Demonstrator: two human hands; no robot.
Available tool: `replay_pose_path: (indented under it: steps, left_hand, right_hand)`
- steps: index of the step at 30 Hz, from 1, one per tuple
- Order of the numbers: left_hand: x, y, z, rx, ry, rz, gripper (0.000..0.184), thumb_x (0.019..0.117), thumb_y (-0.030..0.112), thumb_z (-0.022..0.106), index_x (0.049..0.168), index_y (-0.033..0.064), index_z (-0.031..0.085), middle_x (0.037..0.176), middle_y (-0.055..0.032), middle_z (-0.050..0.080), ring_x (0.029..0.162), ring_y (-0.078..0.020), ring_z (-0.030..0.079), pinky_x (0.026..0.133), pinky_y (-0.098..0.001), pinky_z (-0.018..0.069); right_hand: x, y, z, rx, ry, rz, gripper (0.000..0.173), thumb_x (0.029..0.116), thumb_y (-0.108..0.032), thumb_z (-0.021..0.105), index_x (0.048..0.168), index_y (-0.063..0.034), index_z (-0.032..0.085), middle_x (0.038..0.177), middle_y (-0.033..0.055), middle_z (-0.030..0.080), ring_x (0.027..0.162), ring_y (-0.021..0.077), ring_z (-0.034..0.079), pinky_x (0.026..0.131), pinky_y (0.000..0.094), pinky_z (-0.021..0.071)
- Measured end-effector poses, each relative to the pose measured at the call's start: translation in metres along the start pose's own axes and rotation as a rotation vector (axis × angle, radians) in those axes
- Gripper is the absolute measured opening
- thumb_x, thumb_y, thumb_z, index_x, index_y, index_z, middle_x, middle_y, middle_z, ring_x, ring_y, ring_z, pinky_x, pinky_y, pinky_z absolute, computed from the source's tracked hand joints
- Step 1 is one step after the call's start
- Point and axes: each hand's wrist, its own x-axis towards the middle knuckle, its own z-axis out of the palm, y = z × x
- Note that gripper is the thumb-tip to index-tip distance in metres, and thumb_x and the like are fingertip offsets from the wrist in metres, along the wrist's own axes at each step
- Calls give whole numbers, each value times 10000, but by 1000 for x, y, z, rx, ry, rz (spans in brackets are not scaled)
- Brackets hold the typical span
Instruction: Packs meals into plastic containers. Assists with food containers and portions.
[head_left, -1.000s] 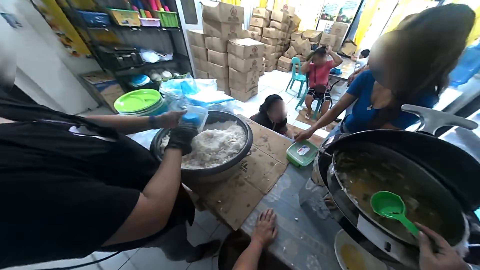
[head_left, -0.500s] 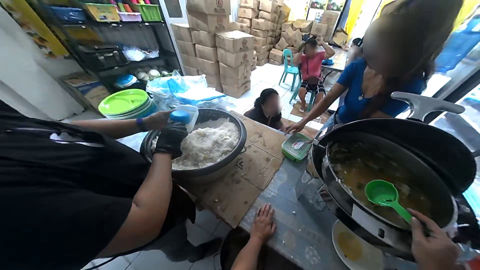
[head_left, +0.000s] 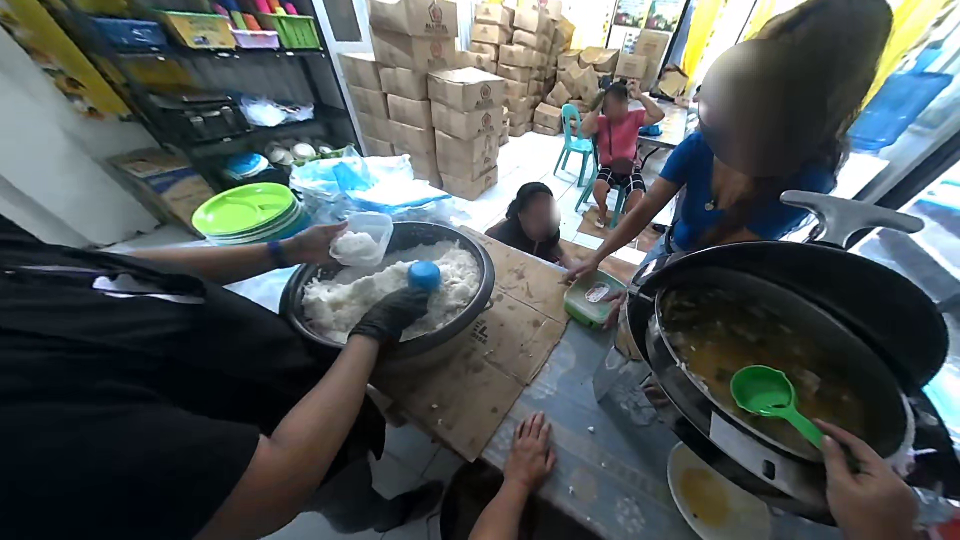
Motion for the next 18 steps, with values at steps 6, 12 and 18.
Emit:
replay_pose_path:
  steps: [6,12,18]
  left_hand:
    - [1,4,-1,-3,-26,-1,538,1047,300,437,1526,56,454,1645,-141,329,1548,-298,244,1258,-485,140]
    - [-9,-2,9,-69,200,43,513,989,250,539,1435,-4,557,1548,-231,454,1460,-422,393,1206,-583,252]
    - [-2,-9,17,-67,285,176,548,969,266,426,1375,-74,565,1496,-315,465,1410,-518,408,1151,-662,271]
  right_hand:
    - [0,4,-2,-16,-6,12,287,1034,-17,494,1203,133,672,1201,355,664,1140,482,652,1043,545,472]
    - [2,-30,-11,-121,-75,135,299,1047,-58,507,1273,51,671,1252,282,674,1171,441,655,1039,574,480]
    - [3,-2,-3,-67,-8,185,255,1032,-56,552,1222,-9,715,1190,189,719,1081,348,702,965,522,544]
